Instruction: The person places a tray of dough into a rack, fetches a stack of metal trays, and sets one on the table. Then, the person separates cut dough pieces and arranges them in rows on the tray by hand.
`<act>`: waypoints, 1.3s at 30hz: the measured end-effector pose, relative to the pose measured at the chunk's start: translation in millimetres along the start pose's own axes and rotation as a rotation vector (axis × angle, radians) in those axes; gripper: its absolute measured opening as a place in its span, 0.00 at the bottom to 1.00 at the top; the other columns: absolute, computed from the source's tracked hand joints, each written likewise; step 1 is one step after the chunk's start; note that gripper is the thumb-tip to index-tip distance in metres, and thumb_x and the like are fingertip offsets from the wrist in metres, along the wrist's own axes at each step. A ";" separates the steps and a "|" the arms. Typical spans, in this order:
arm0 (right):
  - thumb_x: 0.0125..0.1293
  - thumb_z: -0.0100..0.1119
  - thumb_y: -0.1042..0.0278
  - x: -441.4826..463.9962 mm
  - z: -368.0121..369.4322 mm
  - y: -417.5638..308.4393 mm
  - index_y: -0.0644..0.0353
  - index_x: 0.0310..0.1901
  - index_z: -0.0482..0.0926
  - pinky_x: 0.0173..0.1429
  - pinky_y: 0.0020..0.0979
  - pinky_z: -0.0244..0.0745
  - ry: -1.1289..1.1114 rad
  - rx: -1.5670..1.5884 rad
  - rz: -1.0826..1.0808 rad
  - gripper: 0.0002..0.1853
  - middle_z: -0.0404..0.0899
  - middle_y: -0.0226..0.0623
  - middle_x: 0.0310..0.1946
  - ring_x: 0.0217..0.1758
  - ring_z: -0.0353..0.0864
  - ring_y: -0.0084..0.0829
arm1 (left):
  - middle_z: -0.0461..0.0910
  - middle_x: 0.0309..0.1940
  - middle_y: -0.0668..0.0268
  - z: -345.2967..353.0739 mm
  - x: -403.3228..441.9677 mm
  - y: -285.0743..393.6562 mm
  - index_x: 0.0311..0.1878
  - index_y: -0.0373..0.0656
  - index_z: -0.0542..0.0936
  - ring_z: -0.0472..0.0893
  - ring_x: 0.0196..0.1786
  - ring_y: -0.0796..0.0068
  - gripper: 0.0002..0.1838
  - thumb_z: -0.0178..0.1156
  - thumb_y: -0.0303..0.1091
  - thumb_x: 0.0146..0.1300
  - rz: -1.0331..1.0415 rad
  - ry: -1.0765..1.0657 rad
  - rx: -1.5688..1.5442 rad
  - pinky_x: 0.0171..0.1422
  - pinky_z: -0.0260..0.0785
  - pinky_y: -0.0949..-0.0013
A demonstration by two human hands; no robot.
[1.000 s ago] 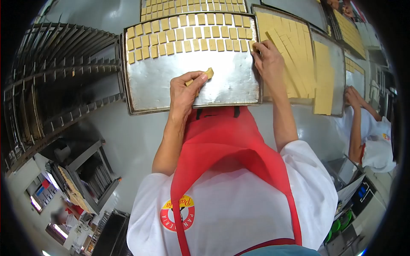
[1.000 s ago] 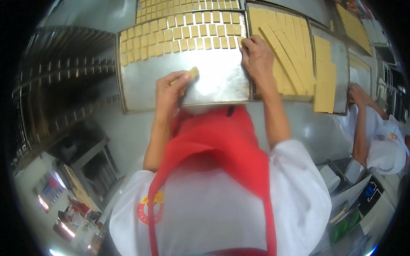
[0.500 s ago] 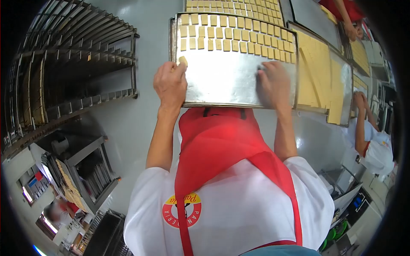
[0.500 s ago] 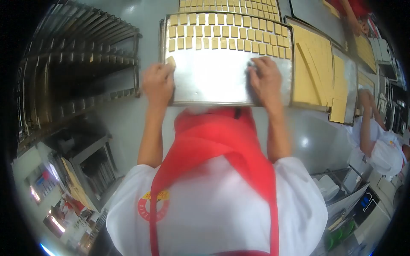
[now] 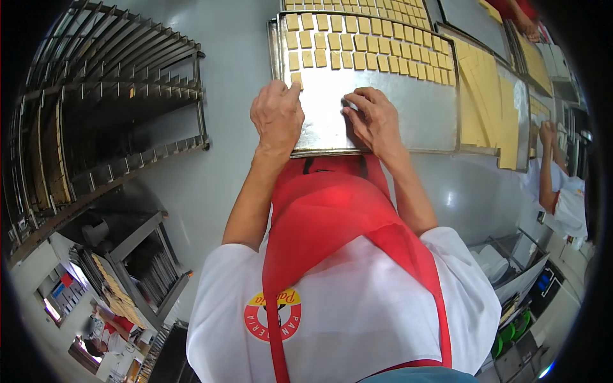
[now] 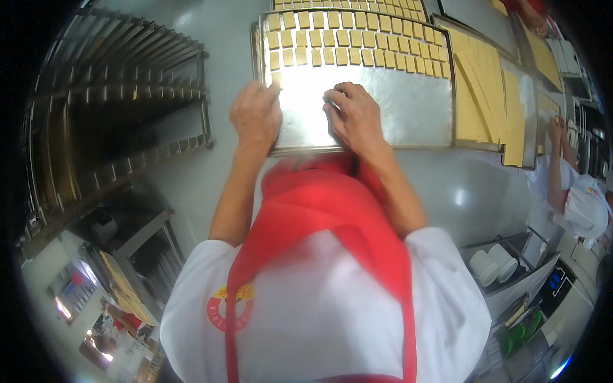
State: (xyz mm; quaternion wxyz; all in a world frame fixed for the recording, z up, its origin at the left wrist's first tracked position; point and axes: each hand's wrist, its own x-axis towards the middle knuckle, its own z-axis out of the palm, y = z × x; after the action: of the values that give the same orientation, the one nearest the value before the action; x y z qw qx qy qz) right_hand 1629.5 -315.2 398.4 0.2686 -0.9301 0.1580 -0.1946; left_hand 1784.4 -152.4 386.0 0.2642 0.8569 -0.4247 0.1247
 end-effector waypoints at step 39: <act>0.61 0.68 0.85 22.2 14.1 -10.7 0.61 0.52 0.87 0.59 0.26 0.79 -0.005 1.079 0.339 0.17 0.79 0.34 0.56 0.58 0.80 0.25 | 0.87 0.28 0.64 -32.6 27.2 37.9 0.41 0.35 0.90 0.81 0.33 0.80 0.13 0.72 0.37 0.65 -0.644 -0.365 -0.863 0.41 0.74 0.72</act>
State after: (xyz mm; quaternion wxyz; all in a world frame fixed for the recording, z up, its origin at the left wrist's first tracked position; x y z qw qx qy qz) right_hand 1657.2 -309.3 399.5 0.7339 -0.6230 0.1825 -0.1997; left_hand 1771.2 -171.1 438.0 0.5374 0.7652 -0.1933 -0.2972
